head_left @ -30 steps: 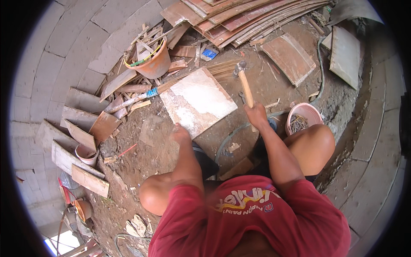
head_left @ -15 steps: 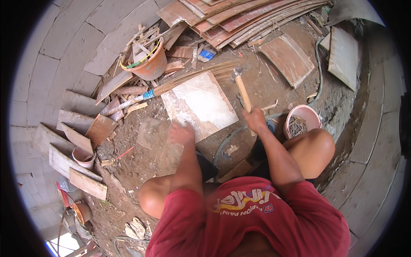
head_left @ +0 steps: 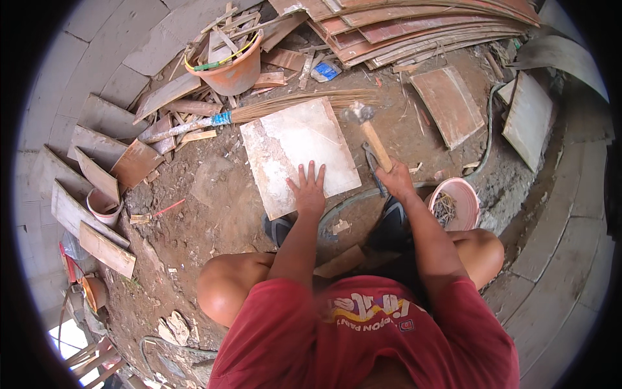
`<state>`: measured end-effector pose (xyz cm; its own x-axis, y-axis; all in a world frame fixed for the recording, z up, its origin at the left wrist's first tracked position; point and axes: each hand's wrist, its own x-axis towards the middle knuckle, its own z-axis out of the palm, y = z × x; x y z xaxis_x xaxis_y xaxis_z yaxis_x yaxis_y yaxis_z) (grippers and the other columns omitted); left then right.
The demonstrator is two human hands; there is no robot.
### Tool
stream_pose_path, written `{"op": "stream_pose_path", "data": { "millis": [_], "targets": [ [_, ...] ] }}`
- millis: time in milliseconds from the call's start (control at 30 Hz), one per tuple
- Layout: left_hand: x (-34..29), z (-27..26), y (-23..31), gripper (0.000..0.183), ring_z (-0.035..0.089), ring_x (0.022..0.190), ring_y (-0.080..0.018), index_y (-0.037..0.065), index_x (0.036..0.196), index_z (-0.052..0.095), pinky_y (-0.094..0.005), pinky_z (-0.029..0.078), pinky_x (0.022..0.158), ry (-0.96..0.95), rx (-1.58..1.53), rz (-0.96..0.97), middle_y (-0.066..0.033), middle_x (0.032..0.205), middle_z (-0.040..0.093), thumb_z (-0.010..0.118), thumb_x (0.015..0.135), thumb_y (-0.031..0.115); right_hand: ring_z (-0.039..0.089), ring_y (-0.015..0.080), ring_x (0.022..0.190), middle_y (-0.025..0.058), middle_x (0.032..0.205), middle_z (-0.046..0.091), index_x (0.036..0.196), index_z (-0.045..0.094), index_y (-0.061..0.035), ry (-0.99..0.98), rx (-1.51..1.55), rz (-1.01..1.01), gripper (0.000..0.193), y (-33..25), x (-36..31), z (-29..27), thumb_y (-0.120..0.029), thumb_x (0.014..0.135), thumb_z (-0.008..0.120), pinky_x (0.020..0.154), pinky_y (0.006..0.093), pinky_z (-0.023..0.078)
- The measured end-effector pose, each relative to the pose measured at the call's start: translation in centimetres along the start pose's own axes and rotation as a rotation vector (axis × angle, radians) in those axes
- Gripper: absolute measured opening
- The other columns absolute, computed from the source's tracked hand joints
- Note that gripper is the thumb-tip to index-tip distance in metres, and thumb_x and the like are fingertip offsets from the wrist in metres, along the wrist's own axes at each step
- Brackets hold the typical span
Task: The person sits on the floor and uses a hammer and pliers to remove thin strips of material from square wooden boards. They repeatedly pry and pull the strips off, placing them aside.
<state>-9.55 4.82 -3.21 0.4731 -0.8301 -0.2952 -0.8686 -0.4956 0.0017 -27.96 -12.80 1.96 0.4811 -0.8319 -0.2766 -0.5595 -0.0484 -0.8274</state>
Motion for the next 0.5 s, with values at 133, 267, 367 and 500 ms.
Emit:
{"op": "stream_pose_path", "data": {
  "millis": [133, 267, 367, 500],
  "targets": [
    [1.3, -1.7, -0.3, 0.076, 0.008, 0.150, -0.0317, 0.031, 0.156, 0.013, -0.0716, 0.008, 0.112, -0.043, 0.081, 0.039, -0.0017, 0.164, 0.007, 0.046, 0.091, 0.010, 0.066, 0.0326, 0.077, 0.0204, 0.079, 0.066, 0.094, 0.066, -0.0014, -0.176, -0.363, 0.075, 0.034, 1.5, 2.1, -0.9, -0.031, 0.077, 0.068, 0.073, 0.0402, 0.050],
    [1.1, -1.9, -0.8, 0.076, 0.007, 0.150, -0.0314, 0.031, 0.156, 0.012, -0.0717, 0.008, 0.112, -0.119, 0.026, -0.004, -0.0009, 0.164, 0.005, 0.045, 0.092, 0.009, 0.067, 0.0359, 0.083, 0.0216, 0.084, 0.068, 0.097, 0.067, -0.0022, -0.041, -0.204, -0.054, 0.033, -4.5, 1.8, -2.5, -0.030, 0.078, 0.068, 0.076, 0.0421, 0.051],
    [1.4, -1.9, -0.5, 0.076, 0.006, 0.150, -0.0309, 0.031, 0.156, 0.011, -0.0717, 0.008, 0.112, -0.103, 0.066, 0.002, -0.0003, 0.164, 0.004, 0.045, 0.092, 0.009, 0.066, 0.0396, 0.087, 0.0233, 0.089, 0.068, 0.100, 0.068, -0.0034, 0.085, -0.027, -0.112, 0.034, -3.5, 1.1, -1.9, -0.030, 0.078, 0.067, 0.079, 0.0451, 0.051],
    [1.9, -1.8, -0.3, 0.079, 0.008, 0.150, -0.0318, 0.030, 0.156, 0.011, -0.0718, 0.010, 0.111, -0.053, 0.094, 0.014, -0.0018, 0.163, 0.007, 0.048, 0.090, 0.009, 0.065, 0.0420, 0.090, 0.0237, 0.092, 0.068, 0.103, 0.069, -0.0035, -0.113, -0.373, 0.090, 0.036, 1.2, 1.3, -1.1, -0.030, 0.079, 0.066, 0.081, 0.0472, 0.051]
  ]
}}
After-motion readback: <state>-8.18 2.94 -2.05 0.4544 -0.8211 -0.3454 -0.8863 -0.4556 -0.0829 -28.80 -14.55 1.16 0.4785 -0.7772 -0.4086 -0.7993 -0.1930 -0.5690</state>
